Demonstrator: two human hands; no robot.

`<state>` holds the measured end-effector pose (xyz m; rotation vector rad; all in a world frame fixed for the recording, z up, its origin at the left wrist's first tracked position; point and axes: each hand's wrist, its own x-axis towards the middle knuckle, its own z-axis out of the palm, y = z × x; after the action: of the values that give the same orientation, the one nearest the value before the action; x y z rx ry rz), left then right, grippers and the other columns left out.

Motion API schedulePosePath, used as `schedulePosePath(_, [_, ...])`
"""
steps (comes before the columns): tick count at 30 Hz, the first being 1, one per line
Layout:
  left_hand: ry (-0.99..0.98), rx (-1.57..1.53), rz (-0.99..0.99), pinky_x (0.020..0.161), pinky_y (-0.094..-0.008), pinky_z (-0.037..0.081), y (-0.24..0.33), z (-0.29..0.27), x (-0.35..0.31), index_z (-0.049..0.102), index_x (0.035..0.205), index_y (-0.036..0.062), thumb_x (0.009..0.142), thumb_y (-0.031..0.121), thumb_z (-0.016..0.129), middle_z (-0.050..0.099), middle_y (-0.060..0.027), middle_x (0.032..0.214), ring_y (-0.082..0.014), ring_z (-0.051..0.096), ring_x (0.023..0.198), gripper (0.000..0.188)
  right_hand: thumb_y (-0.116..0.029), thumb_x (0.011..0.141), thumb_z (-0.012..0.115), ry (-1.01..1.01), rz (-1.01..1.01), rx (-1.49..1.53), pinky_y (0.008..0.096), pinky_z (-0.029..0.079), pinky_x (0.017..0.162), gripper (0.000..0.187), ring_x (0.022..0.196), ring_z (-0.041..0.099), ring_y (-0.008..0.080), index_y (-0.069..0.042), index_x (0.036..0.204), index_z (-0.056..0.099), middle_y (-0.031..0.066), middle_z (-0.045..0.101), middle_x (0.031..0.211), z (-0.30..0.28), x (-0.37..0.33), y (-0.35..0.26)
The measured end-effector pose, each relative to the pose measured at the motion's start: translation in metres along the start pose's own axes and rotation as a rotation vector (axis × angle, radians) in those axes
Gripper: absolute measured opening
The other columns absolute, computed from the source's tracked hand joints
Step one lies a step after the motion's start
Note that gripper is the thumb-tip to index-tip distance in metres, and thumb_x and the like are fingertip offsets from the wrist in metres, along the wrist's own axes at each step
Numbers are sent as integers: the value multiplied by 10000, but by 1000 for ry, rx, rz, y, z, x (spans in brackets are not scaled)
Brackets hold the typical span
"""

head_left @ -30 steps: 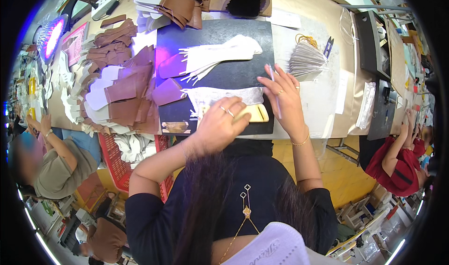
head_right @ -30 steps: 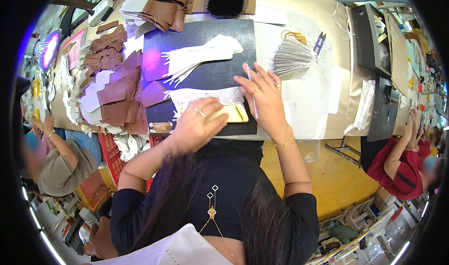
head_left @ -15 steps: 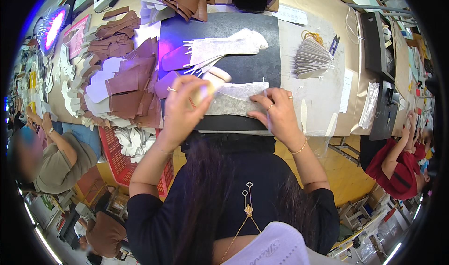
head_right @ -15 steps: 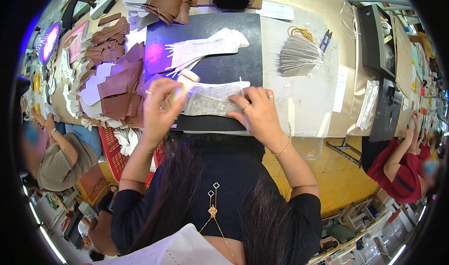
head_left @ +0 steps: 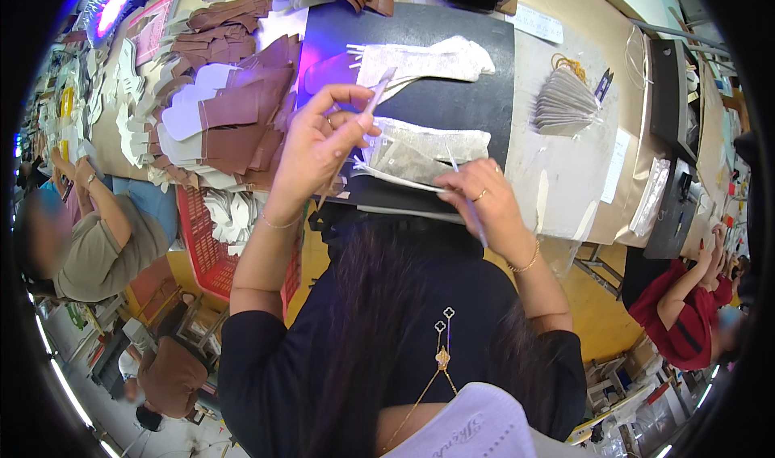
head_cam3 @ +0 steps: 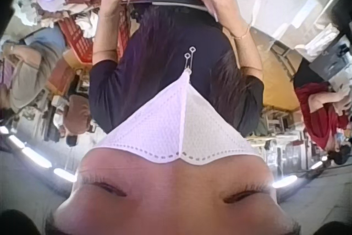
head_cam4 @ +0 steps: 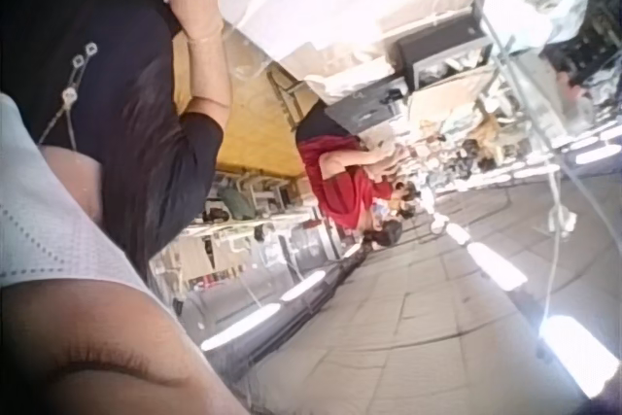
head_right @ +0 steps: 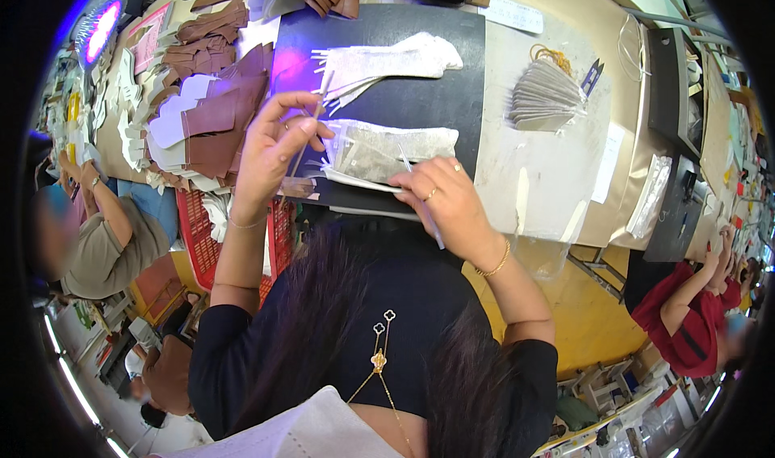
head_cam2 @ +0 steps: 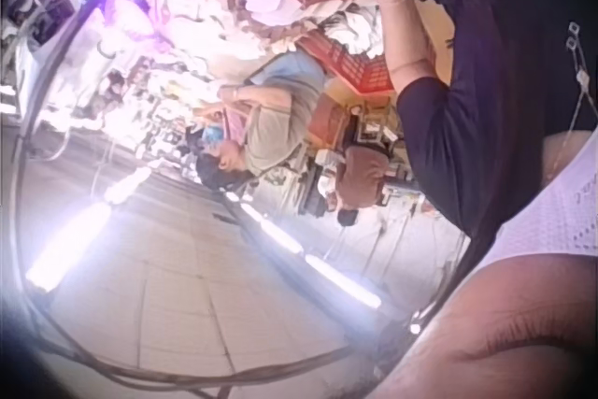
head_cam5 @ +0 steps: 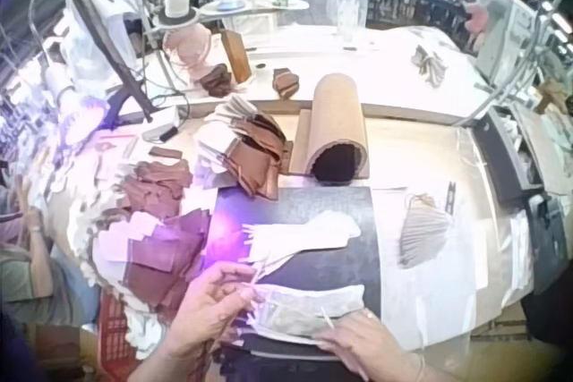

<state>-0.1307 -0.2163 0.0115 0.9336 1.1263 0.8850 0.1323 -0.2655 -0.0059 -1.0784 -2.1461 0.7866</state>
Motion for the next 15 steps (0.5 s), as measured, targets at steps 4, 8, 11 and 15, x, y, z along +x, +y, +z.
schedulePosePath(4, [60, 30, 156, 752, -241, 510, 8, -6, 1, 552, 1269, -8, 954, 73, 669, 639, -79, 1092, -138, 670, 918, 346, -29, 815, 750, -45, 50, 167, 347, 511, 707, 152, 785, 617, 266, -59, 942, 673, 91, 582, 835, -16, 27, 10])
schedulePosePath(8, [143, -15, 341, 752, -249, 504, 14, -10, -5, 512, 1302, -29, 952, 64, 663, 617, -112, 1147, -154, 667, 912, 392, -17, 843, 737, 125, -14, 125, 305, 498, 693, 124, 777, 612, 210, -35, 954, 686, 73, 619, 853, -21, 54, 27])
schedulePosePath(11, [176, 6, 344, 777, -265, 506, 15, -8, -11, 512, 1303, -36, 959, 59, 638, 614, -129, 1152, -173, 658, 925, 379, -54, 868, 732, 211, -55, 70, 302, 505, 709, 134, 777, 617, 209, -45, 996, 697, 74, 631, 887, -26, 72, 39])
schedulePosePath(15, [201, 51, 388, 802, -271, 508, 15, -5, -15, 519, 1294, -39, 953, 46, 641, 623, -132, 1136, -164, 649, 932, 372, -145, 914, 711, 255, 4, 159, 304, 474, 719, 106, 761, 591, 213, -41, 923, 694, 53, 624, 851, -30, 96, 50])
